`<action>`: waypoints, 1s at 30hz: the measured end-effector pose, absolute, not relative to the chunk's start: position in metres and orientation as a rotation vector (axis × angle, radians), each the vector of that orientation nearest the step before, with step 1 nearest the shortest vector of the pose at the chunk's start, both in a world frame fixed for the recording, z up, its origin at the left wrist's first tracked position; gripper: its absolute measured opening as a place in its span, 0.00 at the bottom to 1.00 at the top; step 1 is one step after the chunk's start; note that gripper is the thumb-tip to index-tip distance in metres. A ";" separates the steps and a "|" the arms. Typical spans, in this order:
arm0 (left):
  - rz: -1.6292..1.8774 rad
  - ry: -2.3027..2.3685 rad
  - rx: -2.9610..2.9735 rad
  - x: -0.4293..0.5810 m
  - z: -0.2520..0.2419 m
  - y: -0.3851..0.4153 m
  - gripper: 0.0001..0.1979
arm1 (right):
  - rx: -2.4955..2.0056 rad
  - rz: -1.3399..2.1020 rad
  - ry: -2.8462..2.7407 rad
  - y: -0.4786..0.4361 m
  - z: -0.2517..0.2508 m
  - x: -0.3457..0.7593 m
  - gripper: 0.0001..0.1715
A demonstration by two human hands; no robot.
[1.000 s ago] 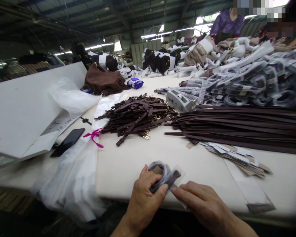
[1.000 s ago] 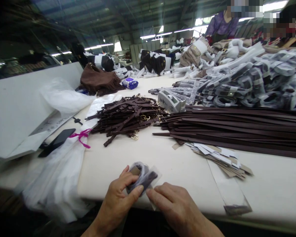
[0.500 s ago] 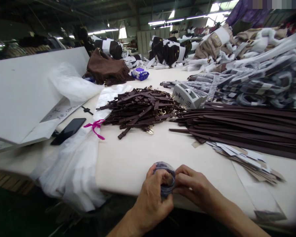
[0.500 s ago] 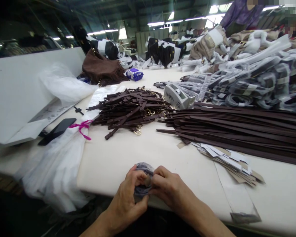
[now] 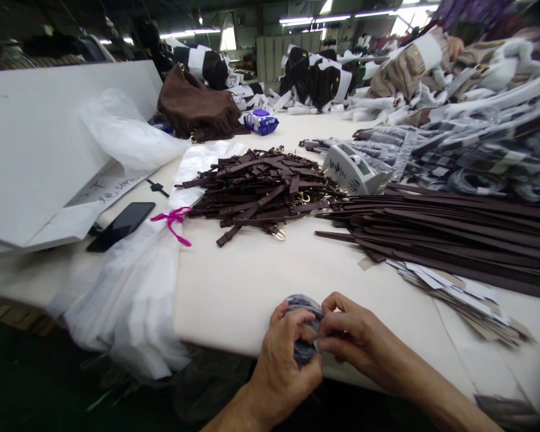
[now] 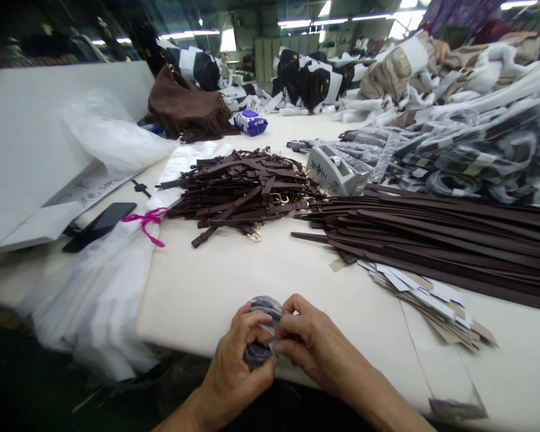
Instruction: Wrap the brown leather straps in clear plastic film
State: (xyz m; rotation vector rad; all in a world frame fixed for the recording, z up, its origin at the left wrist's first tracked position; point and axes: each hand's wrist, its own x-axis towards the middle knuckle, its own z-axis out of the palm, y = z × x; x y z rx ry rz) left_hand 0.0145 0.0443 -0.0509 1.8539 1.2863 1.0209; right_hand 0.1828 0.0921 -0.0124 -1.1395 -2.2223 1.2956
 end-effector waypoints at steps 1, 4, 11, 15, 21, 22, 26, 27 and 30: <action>1.027 1.298 1.868 0.015 -0.051 0.043 0.28 | -1.140 1.276 -2.240 0.092 -0.012 0.182 0.08; 1.020 1.348 1.920 0.014 -0.053 0.038 0.29 | -1.127 1.246 -2.265 0.092 -0.013 0.182 0.09; 1.039 1.507 1.804 0.018 -0.048 0.029 0.21 | -1.139 1.318 -2.153 0.087 -0.021 0.182 0.10; 1.035 1.551 1.657 0.023 -0.038 0.033 0.18 | -1.077 1.451 -2.143 0.091 -0.016 0.184 0.05; 0.958 1.573 1.719 0.022 -0.030 0.031 0.10 | -1.069 1.439 -2.179 0.094 -0.012 0.186 0.05; 0.944 1.571 1.749 0.022 -0.031 0.031 0.08 | -1.075 1.416 -2.179 0.094 -0.013 0.186 0.05; 0.945 1.592 1.788 0.022 -0.035 0.031 0.06 | -1.109 1.379 -2.157 0.091 -0.016 0.185 0.05; 0.959 1.595 1.789 0.023 -0.036 0.031 0.06 | -1.116 1.378 -2.152 0.091 -0.017 0.185 0.06; 0.978 1.567 1.802 0.023 -0.035 0.031 0.08 | -1.118 1.367 -2.159 0.090 -0.018 0.186 0.06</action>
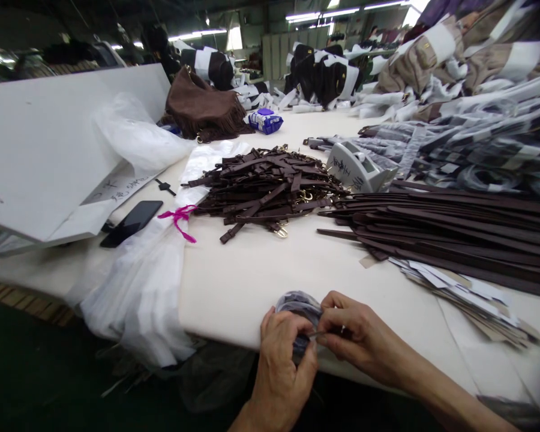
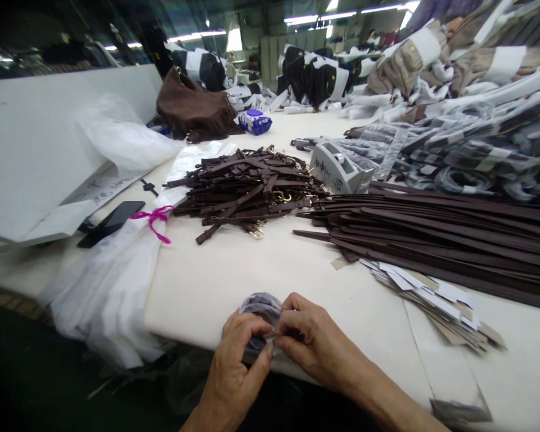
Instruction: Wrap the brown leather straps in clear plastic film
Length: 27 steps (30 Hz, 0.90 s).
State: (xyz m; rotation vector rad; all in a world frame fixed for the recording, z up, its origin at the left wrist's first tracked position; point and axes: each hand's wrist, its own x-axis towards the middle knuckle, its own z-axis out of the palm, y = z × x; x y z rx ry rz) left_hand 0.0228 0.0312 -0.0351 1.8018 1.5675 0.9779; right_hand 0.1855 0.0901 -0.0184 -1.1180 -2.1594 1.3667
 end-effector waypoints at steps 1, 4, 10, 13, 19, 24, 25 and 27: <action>0.977 1.561 1.797 0.023 -0.035 0.031 0.08 | -1.111 1.354 -2.165 0.090 -0.019 0.186 0.06; 0.982 1.573 1.736 0.023 -0.034 0.032 0.05 | -1.082 1.295 -2.180 0.088 -0.020 0.187 0.06; 1.035 1.525 1.772 0.025 -0.038 0.032 0.05 | -0.973 1.148 -2.238 0.084 -0.026 0.190 0.08; 1.038 1.554 1.756 0.027 -0.038 0.032 0.07 | -0.922 1.100 -2.250 0.083 -0.030 0.192 0.08; 1.171 1.554 1.841 0.029 -0.048 0.028 0.10 | -0.826 0.966 -2.349 0.083 -0.033 0.195 0.13; 1.113 1.478 2.057 0.023 -0.057 0.025 0.11 | -0.764 0.850 -2.369 0.081 -0.038 0.196 0.13; 1.107 1.480 2.067 0.023 -0.056 0.025 0.10 | -0.756 0.833 -2.367 0.081 -0.040 0.197 0.13; 1.135 1.485 2.100 0.023 -0.056 0.026 0.09 | -0.752 0.818 -2.371 0.079 -0.041 0.198 0.14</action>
